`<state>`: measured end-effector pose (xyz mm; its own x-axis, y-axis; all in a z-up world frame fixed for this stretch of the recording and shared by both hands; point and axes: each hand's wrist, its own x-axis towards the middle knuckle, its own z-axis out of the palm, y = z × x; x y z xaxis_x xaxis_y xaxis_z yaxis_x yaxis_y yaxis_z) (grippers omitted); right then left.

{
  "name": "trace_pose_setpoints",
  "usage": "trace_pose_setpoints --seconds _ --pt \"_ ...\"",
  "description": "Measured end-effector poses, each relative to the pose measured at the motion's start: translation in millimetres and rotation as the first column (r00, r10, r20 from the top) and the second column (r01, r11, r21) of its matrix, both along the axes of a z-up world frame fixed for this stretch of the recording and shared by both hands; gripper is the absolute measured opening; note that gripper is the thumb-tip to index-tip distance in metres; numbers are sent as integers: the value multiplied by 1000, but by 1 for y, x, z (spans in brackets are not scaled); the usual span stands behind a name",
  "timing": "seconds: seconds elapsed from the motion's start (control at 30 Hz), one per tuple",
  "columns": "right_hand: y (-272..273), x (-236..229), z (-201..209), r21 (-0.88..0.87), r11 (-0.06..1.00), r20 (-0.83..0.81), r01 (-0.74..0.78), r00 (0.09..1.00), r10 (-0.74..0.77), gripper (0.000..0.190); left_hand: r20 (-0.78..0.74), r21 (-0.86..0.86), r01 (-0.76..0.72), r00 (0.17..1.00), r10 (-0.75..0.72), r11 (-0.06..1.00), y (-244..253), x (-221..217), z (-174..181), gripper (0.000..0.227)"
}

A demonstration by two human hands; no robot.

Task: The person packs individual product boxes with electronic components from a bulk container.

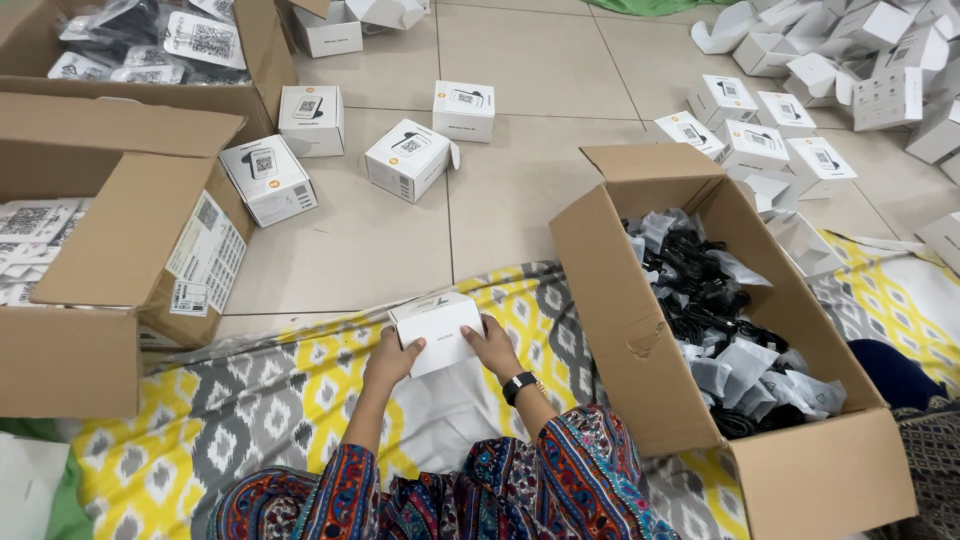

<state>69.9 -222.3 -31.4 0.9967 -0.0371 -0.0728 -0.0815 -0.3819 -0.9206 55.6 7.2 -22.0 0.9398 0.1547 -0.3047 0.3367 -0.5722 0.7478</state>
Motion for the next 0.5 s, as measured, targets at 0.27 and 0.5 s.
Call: trace_pose_setpoints --seconds 0.27,0.5 --pt "13 0 7 -63 998 -37 29 999 -32 65 413 -139 74 911 -10 988 7 3 8 84" --pt "1 -31 38 287 950 -583 123 809 72 107 -240 -560 -229 965 108 796 -3 -36 57 101"
